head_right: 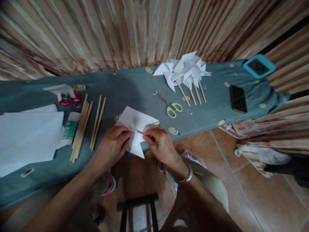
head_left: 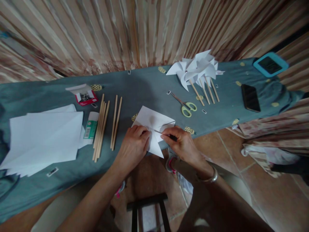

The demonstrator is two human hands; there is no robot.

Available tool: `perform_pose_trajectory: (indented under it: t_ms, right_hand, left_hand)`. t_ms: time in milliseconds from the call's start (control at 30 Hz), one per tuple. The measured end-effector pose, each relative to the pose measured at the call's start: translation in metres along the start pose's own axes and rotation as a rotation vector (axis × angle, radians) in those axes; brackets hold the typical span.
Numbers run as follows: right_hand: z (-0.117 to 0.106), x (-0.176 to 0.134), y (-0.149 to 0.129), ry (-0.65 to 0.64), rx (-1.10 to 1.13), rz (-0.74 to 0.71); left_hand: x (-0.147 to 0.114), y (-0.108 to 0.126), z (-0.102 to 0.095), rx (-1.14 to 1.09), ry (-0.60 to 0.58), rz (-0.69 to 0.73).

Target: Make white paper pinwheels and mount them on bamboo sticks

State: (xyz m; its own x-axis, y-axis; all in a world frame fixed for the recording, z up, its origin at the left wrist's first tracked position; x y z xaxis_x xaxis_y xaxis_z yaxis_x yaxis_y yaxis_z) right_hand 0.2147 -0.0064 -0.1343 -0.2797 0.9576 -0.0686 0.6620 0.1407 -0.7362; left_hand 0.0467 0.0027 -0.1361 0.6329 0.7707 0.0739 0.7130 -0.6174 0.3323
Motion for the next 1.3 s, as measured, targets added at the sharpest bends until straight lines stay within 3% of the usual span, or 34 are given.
perform_pose_trajectory:
  t_ms: [467,833,1300]
  right_hand:
    - [0.001,0.001,0.002,0.001,-0.063,0.129]
    - [-0.001,0.007,-0.002,-0.055,-0.098,0.076]
    - [0.001,0.011,-0.002,-0.038,-0.126,0.103]
  left_hand:
    - [0.001,0.0,0.001,0.002,0.007,0.003]
    - [0.003,0.0,0.002,-0.006,-0.001,-0.001]
    - [0.0,-0.001,0.003,-0.029,-0.002,0.008]
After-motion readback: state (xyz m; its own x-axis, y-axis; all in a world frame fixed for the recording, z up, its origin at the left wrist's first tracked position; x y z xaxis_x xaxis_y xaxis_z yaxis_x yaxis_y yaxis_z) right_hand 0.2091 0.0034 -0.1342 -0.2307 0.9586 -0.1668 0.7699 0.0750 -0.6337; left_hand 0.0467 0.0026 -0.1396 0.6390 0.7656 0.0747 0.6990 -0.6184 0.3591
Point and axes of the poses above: each hand's wrist, its own x-axis towards the middle knuckle, its own z-axis out of the palm, y = z × x, the point moved 4 cm from there along x, towards the middle knuckle, and after that the axes turned 11 degrees about -y, right-handed, at the moved point
